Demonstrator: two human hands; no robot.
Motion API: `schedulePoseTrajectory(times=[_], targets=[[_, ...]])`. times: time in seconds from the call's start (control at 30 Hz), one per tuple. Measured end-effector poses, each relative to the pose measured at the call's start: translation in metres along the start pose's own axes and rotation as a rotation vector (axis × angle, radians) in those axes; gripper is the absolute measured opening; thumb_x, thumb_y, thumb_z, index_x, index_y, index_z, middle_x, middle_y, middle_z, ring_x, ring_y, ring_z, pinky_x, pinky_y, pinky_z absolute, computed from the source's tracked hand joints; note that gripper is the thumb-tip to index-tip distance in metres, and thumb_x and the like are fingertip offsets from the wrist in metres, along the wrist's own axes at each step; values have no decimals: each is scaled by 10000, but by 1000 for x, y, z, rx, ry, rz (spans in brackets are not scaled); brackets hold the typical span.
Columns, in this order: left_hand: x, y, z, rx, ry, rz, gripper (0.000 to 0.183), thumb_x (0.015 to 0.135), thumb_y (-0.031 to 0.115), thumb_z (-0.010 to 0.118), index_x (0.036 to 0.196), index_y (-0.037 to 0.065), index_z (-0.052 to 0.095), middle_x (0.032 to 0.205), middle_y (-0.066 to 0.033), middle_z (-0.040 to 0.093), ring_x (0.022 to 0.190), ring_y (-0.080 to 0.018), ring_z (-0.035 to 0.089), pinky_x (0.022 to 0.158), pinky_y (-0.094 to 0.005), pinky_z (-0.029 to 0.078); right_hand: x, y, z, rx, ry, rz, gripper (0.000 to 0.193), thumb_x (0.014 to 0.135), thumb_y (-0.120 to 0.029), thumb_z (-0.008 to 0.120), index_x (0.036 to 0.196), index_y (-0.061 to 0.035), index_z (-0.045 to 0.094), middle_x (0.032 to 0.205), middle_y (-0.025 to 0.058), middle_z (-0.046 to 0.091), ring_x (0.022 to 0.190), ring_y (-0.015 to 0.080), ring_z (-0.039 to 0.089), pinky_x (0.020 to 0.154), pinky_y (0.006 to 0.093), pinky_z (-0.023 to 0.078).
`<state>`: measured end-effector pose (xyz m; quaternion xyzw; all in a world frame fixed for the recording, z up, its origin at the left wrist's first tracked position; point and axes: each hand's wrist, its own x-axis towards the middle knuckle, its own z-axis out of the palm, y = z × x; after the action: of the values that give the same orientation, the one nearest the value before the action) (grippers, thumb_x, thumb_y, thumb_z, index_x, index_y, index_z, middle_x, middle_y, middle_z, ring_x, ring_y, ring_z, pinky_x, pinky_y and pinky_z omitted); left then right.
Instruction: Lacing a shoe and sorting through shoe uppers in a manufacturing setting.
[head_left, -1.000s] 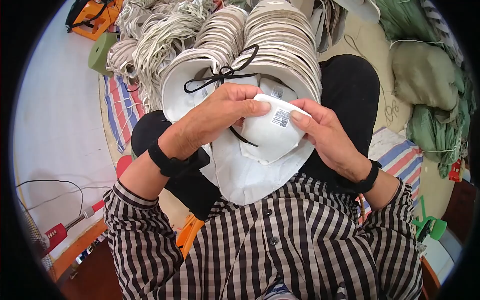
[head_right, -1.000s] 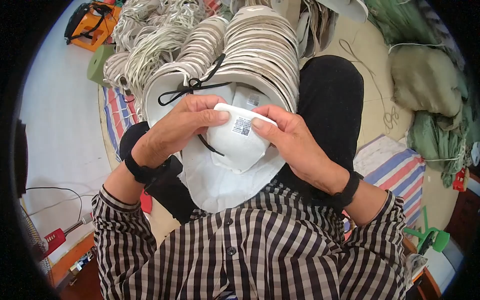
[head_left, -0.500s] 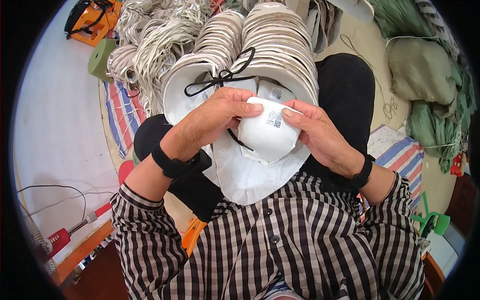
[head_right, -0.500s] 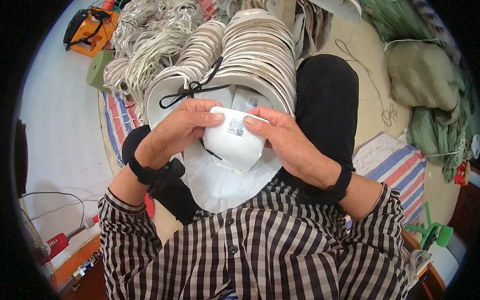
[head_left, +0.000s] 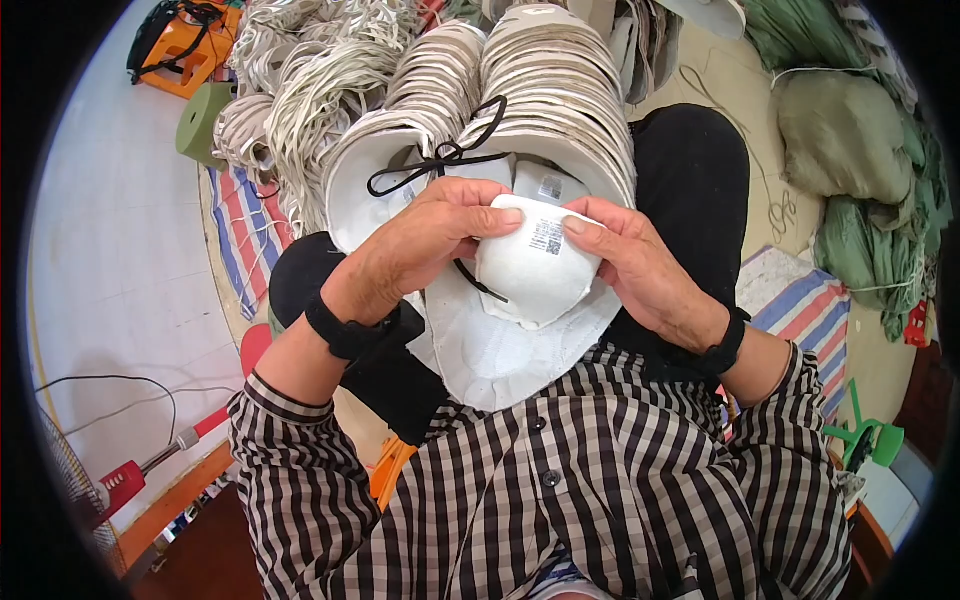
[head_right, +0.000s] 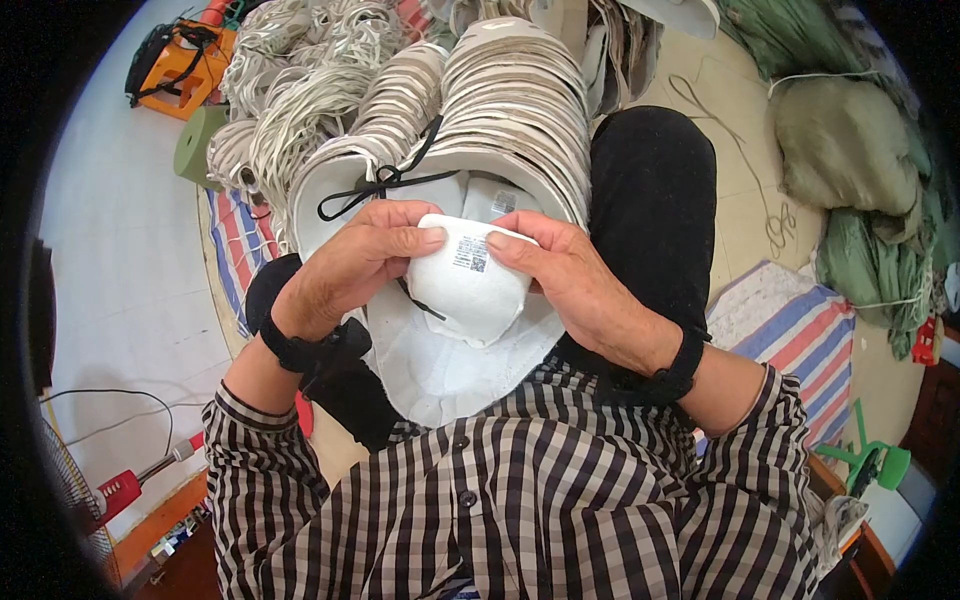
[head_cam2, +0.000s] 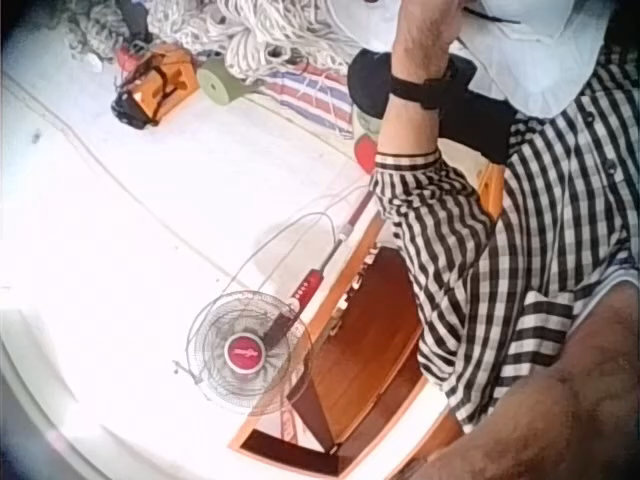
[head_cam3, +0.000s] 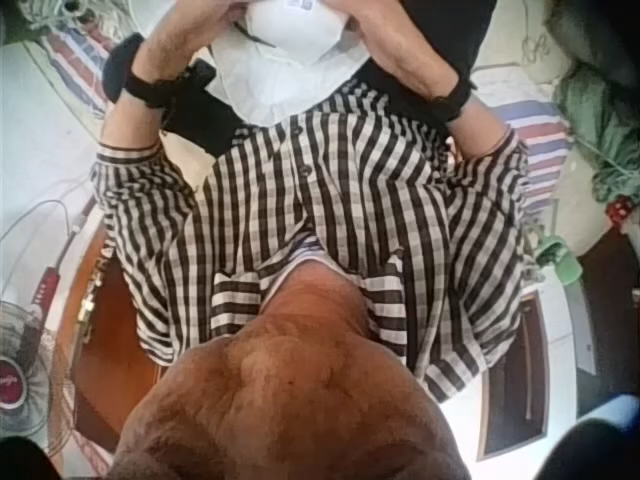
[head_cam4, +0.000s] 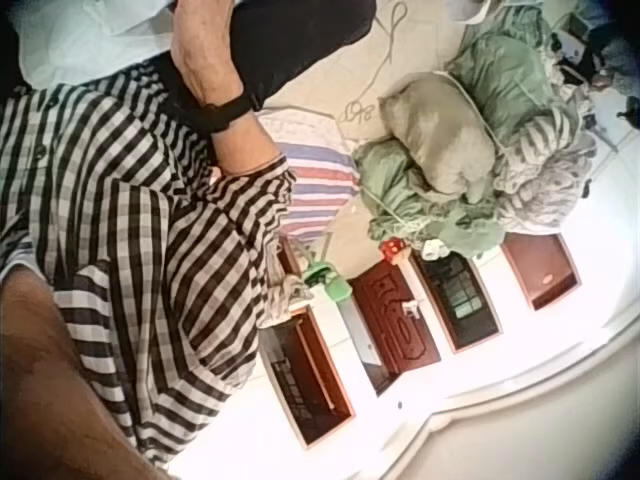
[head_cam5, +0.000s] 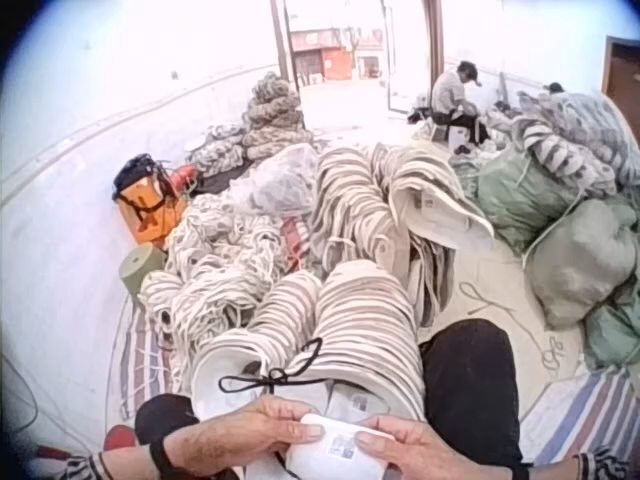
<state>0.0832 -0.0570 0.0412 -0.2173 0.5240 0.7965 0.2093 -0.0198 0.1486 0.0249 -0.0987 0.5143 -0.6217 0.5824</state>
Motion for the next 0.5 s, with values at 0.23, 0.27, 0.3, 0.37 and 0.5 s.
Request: schedulePoseTrajectory(times=[0.23,0.27,0.3,0.37,0.5], targets=[[0,1,1,9,14,20,311,908,235,641,1094,-14,640,984,-73,678,872,-140,642,817,-282,505,2,-1,0,-24,18,-5,264,972,-278,551,1135,-76,599,956,-22,632,871,49,545,804,250,427],[0,0,1,18,22,27,312,914,244,628,1093,-10,651,986,-79,678,876,-153,640,819,-304,506,2,-1,-1,-25,16,-5,262,973,-275,549,1135,-75,598,952,-23,632,865,49,544,796,248,429],[-1,1,1,18,24,29,312,914,244,628,1093,-10,651,986,-79,678,876,-153,640,819,-304,506,2,-1,0,-27,14,-7,262,973,-275,549,1135,-75,598,952,-23,632,865,49,544,796,248,429],[-1,-1,1,14,11,34,312,915,243,627,1099,-8,647,986,-75,678,877,-149,640,817,-303,505,2,-1,1,-29,15,-20,260,971,-276,551,1131,-77,600,944,-22,631,855,45,542,776,237,427],[-2,-3,1,6,21,45,283,918,235,614,1075,3,654,965,-67,676,876,-140,636,810,-288,501,5,3,-4,-44,-6,-20,263,976,-253,540,1145,-57,589,965,-7,637,873,57,553,788,234,437]])
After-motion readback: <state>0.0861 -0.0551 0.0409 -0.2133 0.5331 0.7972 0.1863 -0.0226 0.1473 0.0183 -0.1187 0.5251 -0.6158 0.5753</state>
